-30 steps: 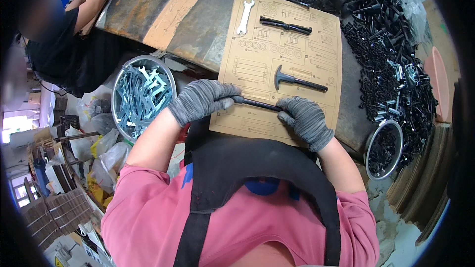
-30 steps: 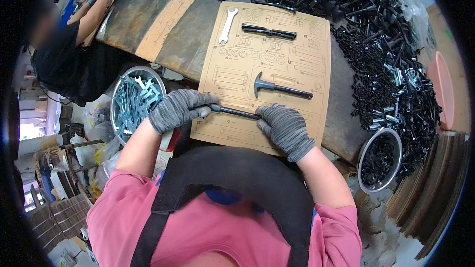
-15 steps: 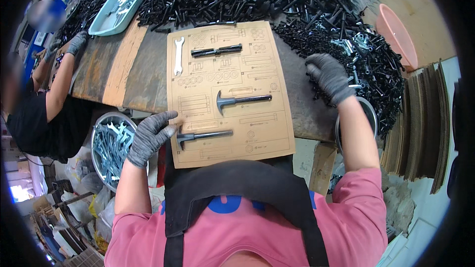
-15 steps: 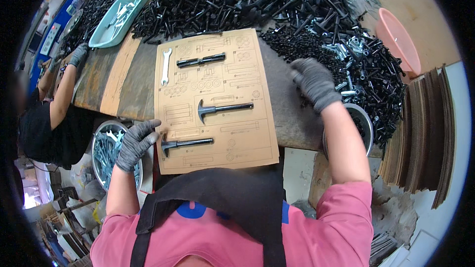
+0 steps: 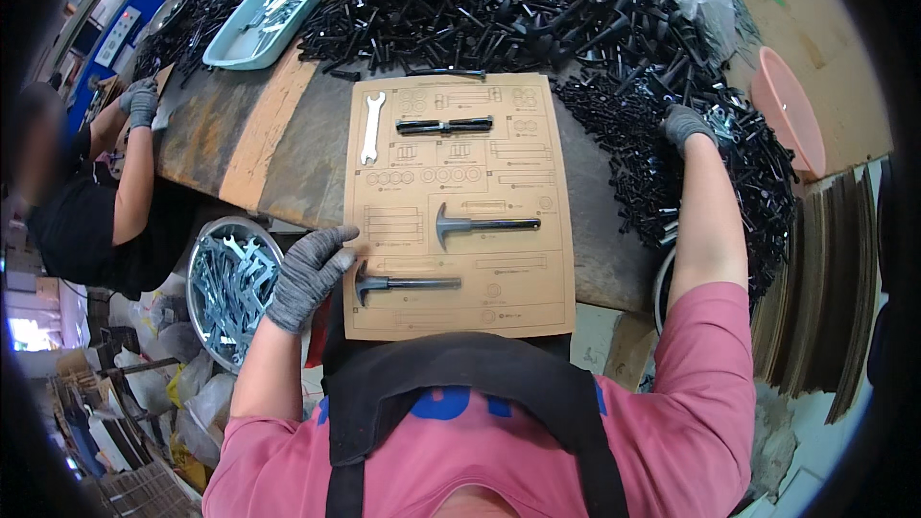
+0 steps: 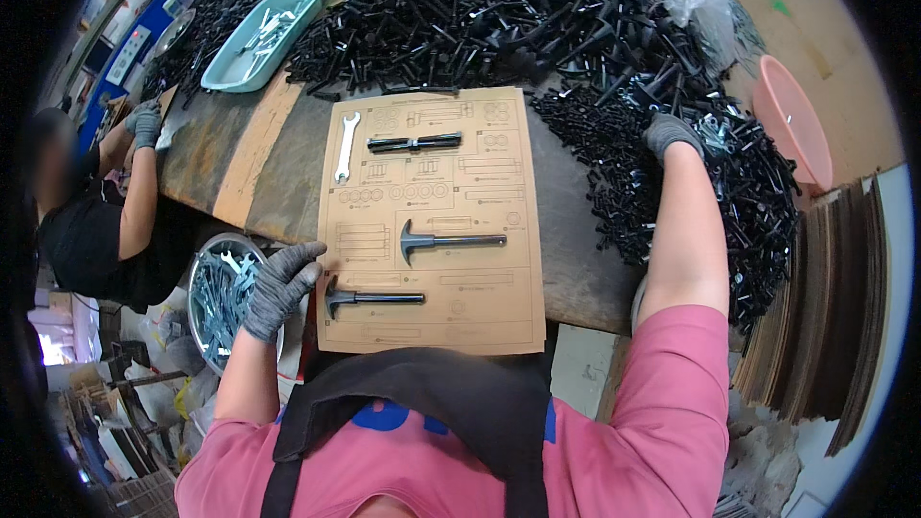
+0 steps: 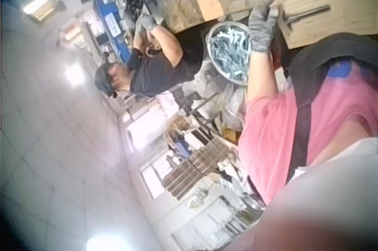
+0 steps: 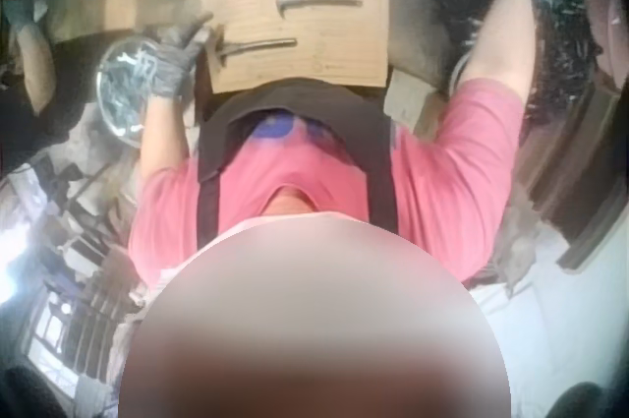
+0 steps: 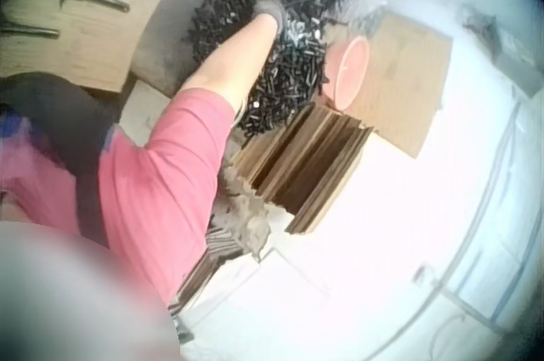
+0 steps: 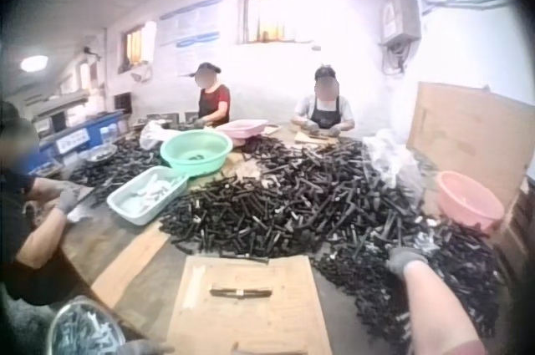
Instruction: The person assembles small hardware components on a cardboard template, picking black cylindrical parts and silver wrenches from piles and bowls, then placing them into designated slots. The person repeats this process to complete multiple kits.
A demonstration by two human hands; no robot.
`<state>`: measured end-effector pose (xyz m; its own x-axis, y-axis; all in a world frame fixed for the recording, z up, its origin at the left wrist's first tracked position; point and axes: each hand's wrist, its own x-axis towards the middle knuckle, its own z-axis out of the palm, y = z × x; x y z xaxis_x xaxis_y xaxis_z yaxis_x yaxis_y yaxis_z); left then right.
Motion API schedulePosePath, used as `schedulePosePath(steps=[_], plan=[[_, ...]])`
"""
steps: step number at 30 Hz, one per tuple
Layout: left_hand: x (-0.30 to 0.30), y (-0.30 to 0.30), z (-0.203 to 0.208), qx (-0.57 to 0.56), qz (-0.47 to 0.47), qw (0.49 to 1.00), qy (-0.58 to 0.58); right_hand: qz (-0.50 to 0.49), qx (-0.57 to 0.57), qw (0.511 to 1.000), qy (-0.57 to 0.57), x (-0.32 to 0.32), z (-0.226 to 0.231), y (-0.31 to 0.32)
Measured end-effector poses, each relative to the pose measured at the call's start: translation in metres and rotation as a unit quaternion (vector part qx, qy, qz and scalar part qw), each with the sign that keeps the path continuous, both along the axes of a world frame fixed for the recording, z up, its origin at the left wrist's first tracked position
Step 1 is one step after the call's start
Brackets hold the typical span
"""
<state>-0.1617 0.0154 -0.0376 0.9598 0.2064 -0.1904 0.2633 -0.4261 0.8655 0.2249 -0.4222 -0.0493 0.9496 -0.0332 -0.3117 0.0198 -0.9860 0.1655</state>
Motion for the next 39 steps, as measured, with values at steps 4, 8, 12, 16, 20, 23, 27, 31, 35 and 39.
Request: schedulePosePath(steps=[4, 8, 12, 16, 20, 23, 27, 31, 35, 39], plan=[[-0.003, 0.005, -0.004, 0.041, -0.01, 0.999, 0.002, 0.038, -0.086, 0.995, 0.011, 0.004, 0.01, 0.009], [-0.004, 0.01, -0.007, 0.085, -0.029, 0.996, -0.018, 0.144, -0.199, 0.969, 0.022, 0.0, 0.014, 0.019], [-0.004, 0.015, -0.012, 0.083, -0.025, 0.995, -0.041, 0.149, -0.147, 0.976, -0.065, -0.011, 0.008, 0.015], [-0.002, 0.02, -0.018, 0.045, -0.007, 0.999, -0.018, 0.124, -0.062, 0.971, -0.193, -0.028, 0.011, 0.011], [0.005, 0.02, -0.021, 0.024, 0.001, 0.998, -0.065, 0.196, 0.15, 0.939, -0.239, -0.071, 0.024, 0.043], [0.01, 0.018, -0.021, 0.023, -0.001, 0.998, -0.059, 0.265, 0.341, 0.897, -0.089, -0.122, 0.021, 0.093], [0.014, 0.014, -0.02, 0.036, -0.014, 0.998, -0.051, 0.241, 0.461, 0.851, 0.068, -0.184, 0.004, 0.154], [0.013, 0.012, -0.019, 0.048, -0.016, 0.997, -0.059, 0.256, 0.367, 0.891, 0.077, -0.205, -0.001, 0.178], [0.011, 0.011, -0.017, 0.029, -0.005, 0.999, -0.029, 0.289, 0.303, 0.905, 0.073, -0.203, 0.0, 0.18], [0.009, 0.008, -0.014, 0.016, -0.004, 0.999, -0.051, 0.328, 0.28, 0.901, 0.05, -0.203, -0.001, 0.18]])
